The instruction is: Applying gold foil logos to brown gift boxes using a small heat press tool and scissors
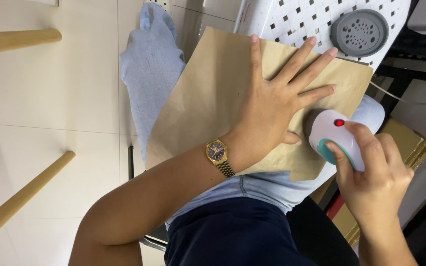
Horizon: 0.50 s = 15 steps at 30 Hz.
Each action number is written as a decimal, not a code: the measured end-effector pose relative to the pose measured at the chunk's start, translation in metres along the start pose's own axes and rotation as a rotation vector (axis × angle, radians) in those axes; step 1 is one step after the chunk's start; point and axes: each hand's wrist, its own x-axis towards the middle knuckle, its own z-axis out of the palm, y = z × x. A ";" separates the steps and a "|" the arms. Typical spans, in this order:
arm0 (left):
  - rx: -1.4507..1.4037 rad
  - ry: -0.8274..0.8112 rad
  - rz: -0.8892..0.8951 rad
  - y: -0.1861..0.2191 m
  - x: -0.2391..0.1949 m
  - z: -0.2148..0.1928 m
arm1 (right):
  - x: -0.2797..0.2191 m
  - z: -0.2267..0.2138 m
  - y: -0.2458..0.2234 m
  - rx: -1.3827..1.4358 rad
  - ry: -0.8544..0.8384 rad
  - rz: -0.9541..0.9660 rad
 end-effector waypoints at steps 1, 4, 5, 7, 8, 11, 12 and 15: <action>-0.007 0.010 -0.003 0.000 0.000 0.001 | 0.002 0.001 -0.001 0.002 0.015 -0.003; -0.011 0.017 -0.008 0.001 0.001 0.001 | 0.008 0.002 -0.004 -0.006 0.042 -0.011; -0.009 0.011 -0.010 0.001 0.001 0.001 | 0.010 0.002 -0.005 -0.014 0.052 -0.016; -0.008 0.014 -0.007 0.001 0.000 0.001 | 0.010 0.003 -0.005 -0.010 0.046 -0.009; -0.002 0.020 -0.006 0.000 0.000 0.001 | 0.012 0.003 -0.005 -0.005 0.043 -0.006; -0.007 0.007 -0.007 0.000 0.001 0.000 | 0.007 0.000 -0.007 0.009 0.026 -0.010; -0.006 0.010 -0.008 0.000 0.002 -0.001 | 0.005 0.000 -0.006 0.007 0.028 -0.012; 0.022 -0.013 -0.007 0.000 0.001 -0.002 | 0.002 0.001 -0.006 -0.009 0.006 0.021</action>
